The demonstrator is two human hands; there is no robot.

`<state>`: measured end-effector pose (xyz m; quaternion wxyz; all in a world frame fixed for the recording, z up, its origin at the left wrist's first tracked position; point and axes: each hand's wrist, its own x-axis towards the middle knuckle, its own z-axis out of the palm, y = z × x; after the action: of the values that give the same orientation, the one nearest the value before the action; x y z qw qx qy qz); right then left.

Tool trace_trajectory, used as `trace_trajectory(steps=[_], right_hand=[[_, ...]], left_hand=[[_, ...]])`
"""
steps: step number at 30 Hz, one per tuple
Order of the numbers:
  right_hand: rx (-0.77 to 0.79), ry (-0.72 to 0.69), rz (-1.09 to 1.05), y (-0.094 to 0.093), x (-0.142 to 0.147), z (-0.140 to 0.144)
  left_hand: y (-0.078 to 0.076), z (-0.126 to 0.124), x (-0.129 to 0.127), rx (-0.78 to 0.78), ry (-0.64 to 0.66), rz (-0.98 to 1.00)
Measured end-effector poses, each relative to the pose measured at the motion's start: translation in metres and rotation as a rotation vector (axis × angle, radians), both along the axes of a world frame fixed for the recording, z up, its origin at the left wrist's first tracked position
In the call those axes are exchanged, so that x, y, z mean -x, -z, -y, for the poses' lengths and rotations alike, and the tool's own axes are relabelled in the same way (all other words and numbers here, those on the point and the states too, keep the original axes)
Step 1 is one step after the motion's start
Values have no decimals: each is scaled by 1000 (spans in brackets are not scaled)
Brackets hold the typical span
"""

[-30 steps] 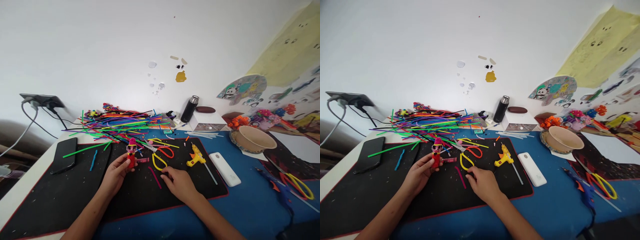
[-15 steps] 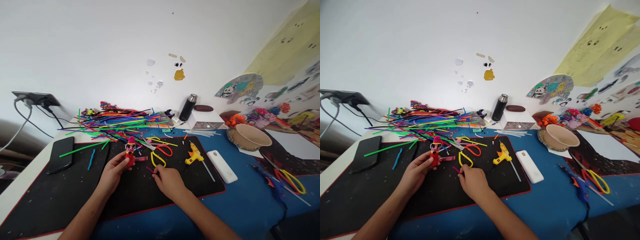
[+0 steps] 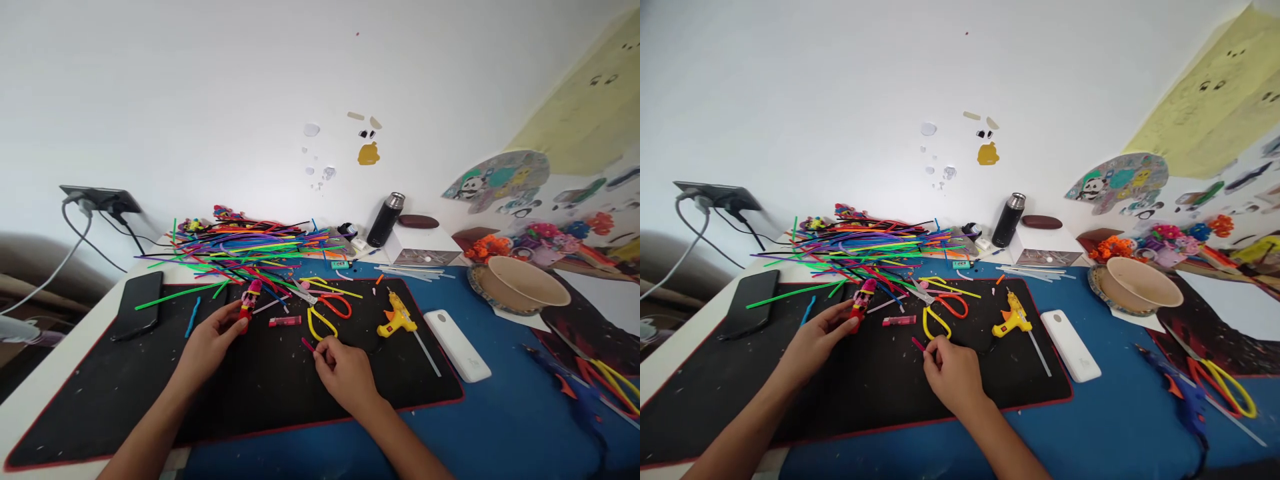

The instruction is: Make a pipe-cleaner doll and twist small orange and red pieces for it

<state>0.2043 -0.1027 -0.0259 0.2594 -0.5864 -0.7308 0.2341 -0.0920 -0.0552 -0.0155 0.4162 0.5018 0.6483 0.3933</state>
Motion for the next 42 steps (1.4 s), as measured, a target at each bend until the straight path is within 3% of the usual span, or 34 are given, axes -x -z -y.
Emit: trace_trajectory(steps=[4, 10, 18, 34, 42], right_hand=[[20, -27, -5, -3, -2, -2], [68, -49, -18, -4, -5, -8], [28, -57, 44, -5, 0, -2], [35, -11, 46, -2, 2, 1], [106, -26, -29, -17, 0, -22]], left_hand=[[8, 3, 0, -37, 21, -110], [7, 4, -5, -83, -13, -188], [2, 5, -1, -34, -50, -18], [9, 9, 2, -19, -89, 137], [7, 11, -1, -34, -118, 148]])
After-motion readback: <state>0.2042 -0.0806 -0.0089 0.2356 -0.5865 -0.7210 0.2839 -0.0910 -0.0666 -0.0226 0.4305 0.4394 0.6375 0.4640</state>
